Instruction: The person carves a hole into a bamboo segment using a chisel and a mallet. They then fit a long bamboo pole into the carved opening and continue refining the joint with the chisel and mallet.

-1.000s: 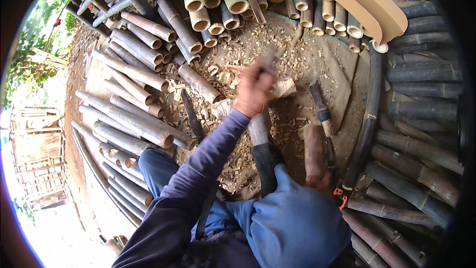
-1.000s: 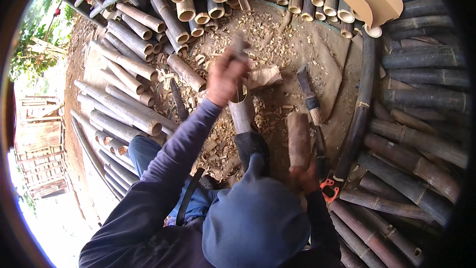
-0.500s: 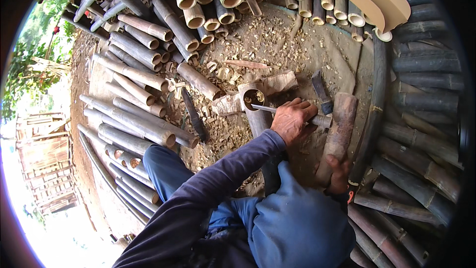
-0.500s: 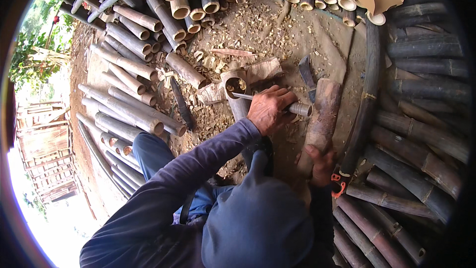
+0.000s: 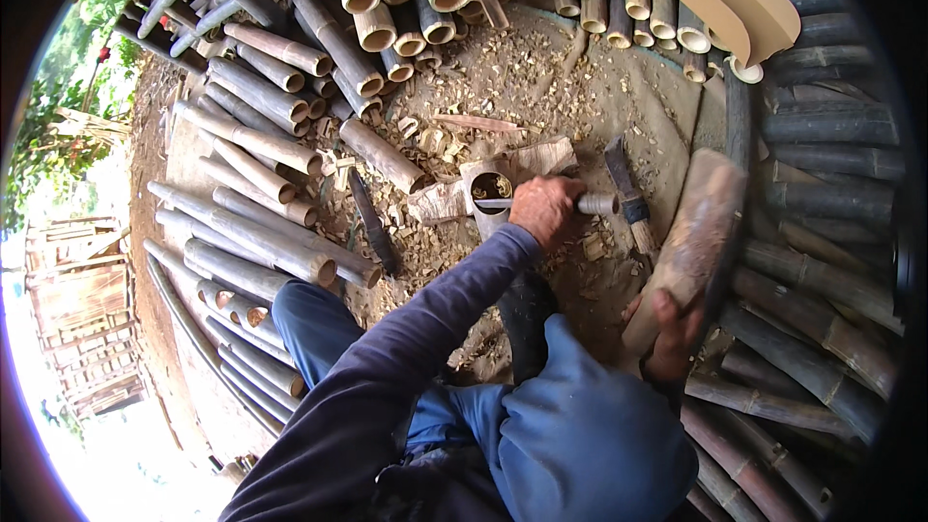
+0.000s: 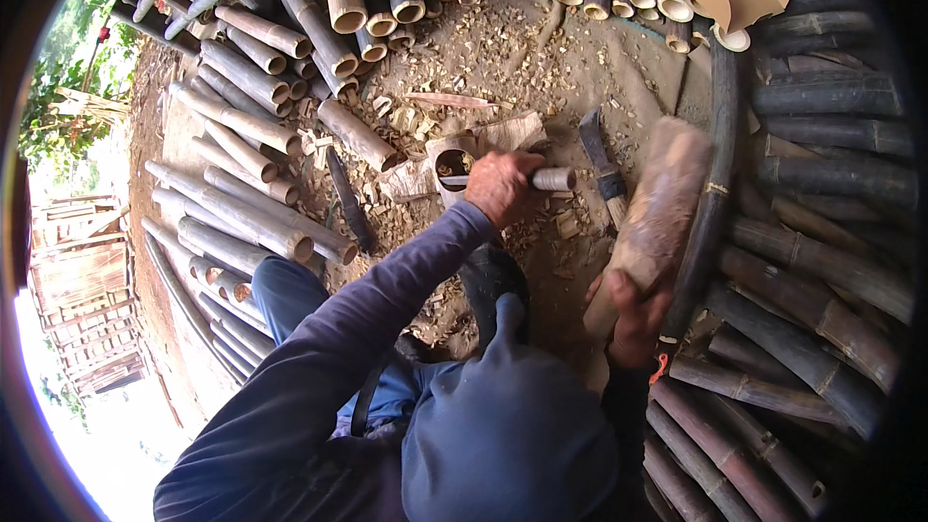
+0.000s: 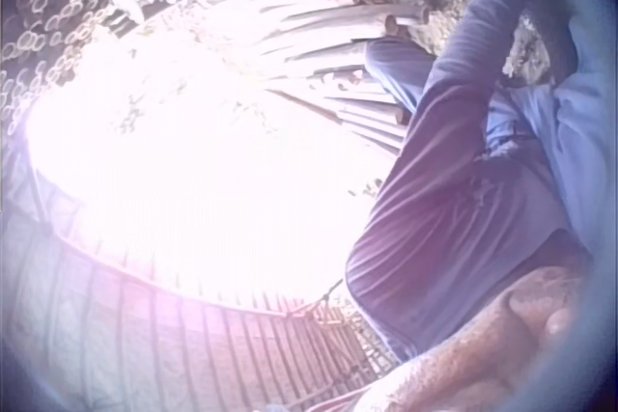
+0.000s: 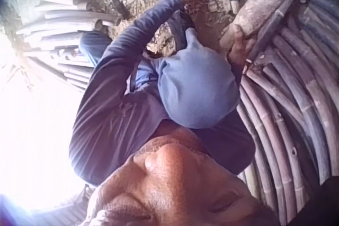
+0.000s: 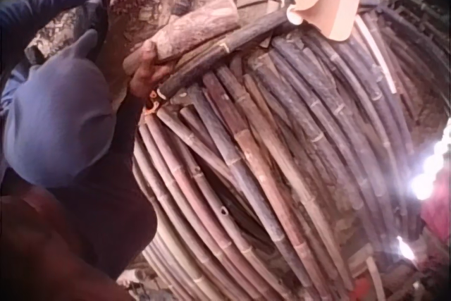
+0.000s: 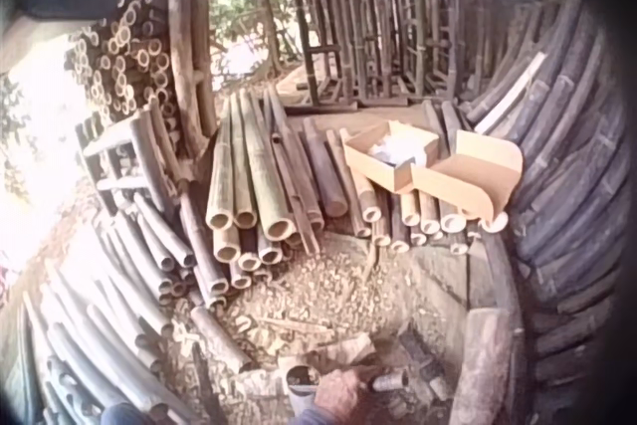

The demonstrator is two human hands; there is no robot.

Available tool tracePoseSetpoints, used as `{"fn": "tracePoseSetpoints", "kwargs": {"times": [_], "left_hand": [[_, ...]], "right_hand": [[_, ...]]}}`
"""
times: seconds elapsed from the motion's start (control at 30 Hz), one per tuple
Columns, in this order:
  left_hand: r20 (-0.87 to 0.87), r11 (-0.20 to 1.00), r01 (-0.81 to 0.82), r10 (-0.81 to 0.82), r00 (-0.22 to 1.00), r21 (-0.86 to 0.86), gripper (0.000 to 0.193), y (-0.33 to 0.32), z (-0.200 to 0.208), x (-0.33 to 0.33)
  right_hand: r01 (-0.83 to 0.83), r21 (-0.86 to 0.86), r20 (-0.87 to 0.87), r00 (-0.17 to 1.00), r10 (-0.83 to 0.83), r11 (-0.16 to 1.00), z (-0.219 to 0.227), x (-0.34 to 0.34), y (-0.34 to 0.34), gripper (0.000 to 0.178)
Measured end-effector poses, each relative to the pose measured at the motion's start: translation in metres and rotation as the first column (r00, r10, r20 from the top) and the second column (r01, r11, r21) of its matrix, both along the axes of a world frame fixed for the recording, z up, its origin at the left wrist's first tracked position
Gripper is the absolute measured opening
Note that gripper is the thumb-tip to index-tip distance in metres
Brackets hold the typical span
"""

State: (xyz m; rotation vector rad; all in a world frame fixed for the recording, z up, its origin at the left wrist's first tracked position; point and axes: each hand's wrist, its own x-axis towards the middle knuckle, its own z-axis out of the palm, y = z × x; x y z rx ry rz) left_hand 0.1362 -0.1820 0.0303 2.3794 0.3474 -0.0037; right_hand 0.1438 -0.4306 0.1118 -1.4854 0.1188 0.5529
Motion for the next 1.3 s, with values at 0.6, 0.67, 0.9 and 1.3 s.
{"fn": "tracePoseSetpoints", "kwargs": {"times": [0.6,0.67,0.9,1.3], "left_hand": [[0.216,0.979,0.058,-0.015,0.976,-0.197,0.032,0.041,0.005,-0.028],[0.170,0.862,0.066,0.024,0.985,-0.503,0.028,0.065,0.025,0.007],[-0.166,0.756,0.077,-0.241,0.956,-0.650,0.030,0.110,0.029,0.082],[-0.226,0.713,0.029,-0.259,0.939,-0.700,0.022,0.122,0.004,0.068]], "right_hand": [[-0.430,-0.405,0.450,0.675,0.585,0.807,0.033,0.031,0.070,0.077],[-0.380,-0.378,0.430,0.736,0.524,0.844,0.027,0.037,0.060,0.075],[-0.209,-0.148,0.239,0.941,0.240,0.967,0.030,0.052,0.046,0.067],[-0.407,-0.505,0.457,0.622,0.636,0.761,0.042,0.102,0.108,0.071]]}}
